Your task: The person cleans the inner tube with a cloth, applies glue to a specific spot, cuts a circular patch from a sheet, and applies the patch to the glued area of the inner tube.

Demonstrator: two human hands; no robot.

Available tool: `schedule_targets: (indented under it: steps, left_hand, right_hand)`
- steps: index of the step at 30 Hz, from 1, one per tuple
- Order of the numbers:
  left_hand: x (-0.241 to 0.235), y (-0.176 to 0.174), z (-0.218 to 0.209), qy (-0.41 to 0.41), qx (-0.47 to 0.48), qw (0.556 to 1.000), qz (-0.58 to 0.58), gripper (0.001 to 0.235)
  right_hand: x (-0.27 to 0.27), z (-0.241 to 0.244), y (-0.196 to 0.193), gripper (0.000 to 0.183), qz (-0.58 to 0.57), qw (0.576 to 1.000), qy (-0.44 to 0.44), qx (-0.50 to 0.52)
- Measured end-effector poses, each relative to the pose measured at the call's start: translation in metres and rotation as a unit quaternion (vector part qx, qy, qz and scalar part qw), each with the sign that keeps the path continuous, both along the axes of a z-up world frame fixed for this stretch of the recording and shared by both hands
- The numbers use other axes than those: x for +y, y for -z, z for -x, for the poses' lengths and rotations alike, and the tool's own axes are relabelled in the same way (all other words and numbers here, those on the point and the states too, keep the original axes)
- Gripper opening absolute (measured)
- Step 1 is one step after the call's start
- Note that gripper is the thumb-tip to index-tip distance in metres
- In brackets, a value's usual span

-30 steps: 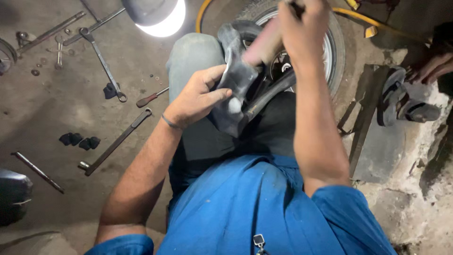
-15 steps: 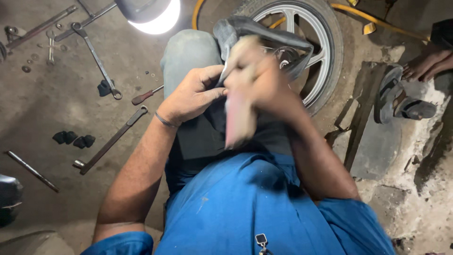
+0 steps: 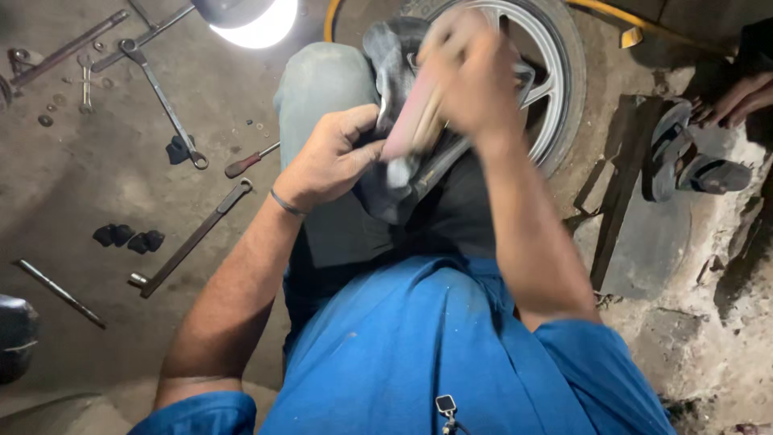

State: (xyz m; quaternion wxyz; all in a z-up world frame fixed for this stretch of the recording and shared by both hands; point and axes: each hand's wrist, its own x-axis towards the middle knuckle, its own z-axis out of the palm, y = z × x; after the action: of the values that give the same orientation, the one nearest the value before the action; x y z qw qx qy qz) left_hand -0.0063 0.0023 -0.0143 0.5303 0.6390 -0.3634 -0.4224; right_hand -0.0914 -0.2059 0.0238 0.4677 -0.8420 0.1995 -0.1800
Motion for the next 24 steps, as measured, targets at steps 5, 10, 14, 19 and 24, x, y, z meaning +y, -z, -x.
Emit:
schedule_targets:
  steps: [5,10,14,19,24]
  left_hand:
    - [0.002,-0.004,-0.002,-0.017,0.098,0.992,0.073,0.013]
    - [-0.002,-0.001,0.002,-0.012,0.028,0.998,0.051,0.009]
    - [-0.002,-0.006,0.002,-0.011,0.065,0.996,0.06,0.008]
    - [-0.003,-0.002,0.0,-0.013,0.074,0.994,0.078,0.009]
    - [-0.001,-0.007,0.003,-0.013,0.011,1.0,0.014,0.012]
  right_hand:
    - [-0.005,0.009,-0.006,0.021,-0.013,0.996,-0.018,-0.086]
    - [0.004,0.018,0.015,0.006,-0.023,0.999,-0.037,0.013]
    - [-0.03,0.02,0.046,0.024,0.02,0.994,0.106,-0.007]
    - [-0.008,0.026,0.05,0.012,-0.011,0.999,-0.035,0.034]
    - [-0.002,0.004,-0.011,0.008,-0.031,0.997,0.055,-0.04]
